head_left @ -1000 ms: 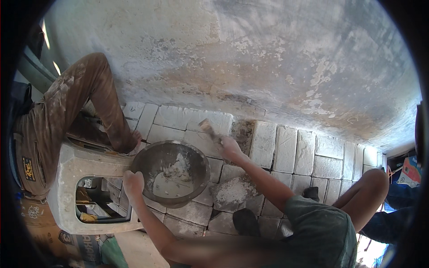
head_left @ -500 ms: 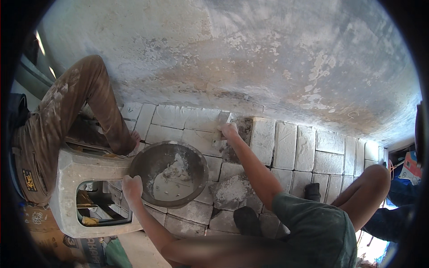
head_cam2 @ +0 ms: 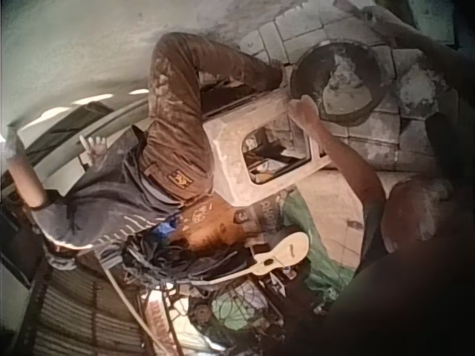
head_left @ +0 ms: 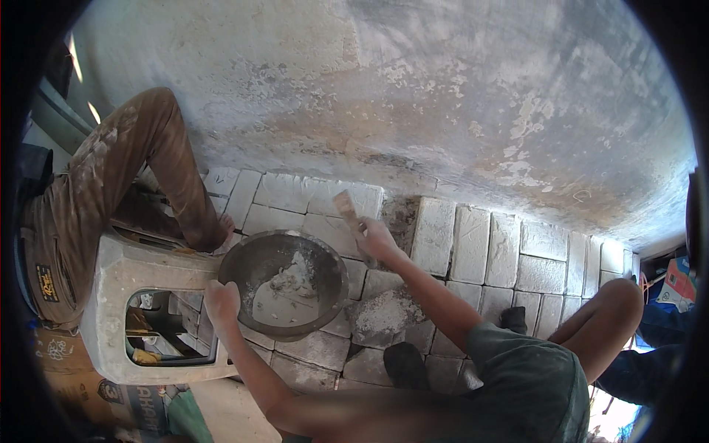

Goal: The person is applying white grout or plaster to the gaps between stone blocks on a wall using a putty knife.

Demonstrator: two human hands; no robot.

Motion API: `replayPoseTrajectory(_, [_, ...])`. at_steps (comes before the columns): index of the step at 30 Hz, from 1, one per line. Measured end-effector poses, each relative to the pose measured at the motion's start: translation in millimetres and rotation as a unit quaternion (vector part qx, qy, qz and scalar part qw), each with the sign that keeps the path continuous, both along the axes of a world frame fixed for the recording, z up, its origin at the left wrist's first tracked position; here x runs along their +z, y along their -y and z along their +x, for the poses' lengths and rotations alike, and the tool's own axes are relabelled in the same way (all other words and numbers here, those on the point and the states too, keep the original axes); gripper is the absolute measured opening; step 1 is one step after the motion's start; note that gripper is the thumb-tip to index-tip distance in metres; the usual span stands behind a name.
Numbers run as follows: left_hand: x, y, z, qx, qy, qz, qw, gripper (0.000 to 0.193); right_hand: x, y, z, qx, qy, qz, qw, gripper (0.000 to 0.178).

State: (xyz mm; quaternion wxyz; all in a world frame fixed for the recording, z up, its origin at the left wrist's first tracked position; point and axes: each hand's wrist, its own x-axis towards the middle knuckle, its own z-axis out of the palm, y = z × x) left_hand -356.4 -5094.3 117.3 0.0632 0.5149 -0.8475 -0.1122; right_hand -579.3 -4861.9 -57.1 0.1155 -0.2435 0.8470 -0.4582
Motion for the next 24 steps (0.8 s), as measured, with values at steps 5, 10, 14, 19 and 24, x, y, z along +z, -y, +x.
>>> replayPoseTrajectory(5, [12, -9, 8, 0.015, 0.011, -0.006, 1.000, 0.035, -15, 50, -27, -0.023, 0.343, -0.062, 0.937, 0.024])
replayPoseTrajectory(10, [-5, -25, -17, -0.001, -0.021, 0.007, 1.000, 0.036, -65, 75, -89, -0.111, 0.423, -0.249, 0.864, 0.018])
replayPoseTrajectory(14, [8, -10, 14, 0.048, -0.015, 0.000, 0.999, 0.037, -44, 137, -58, -0.132, 0.474, -0.237, 0.838, 0.017])
replayPoseTrajectory(19, [-3, -20, -14, 0.019, -0.029, 0.039, 0.999, 0.037, -76, 84, -90, -0.190, 0.331, -0.190, 0.905, 0.023])
replayPoseTrajectory(24, [-3, 2, 24, 0.038, -0.024, 0.016, 0.999, 0.038, -20, 73, -37, -0.045, 0.149, -0.159, 0.975, 0.030])
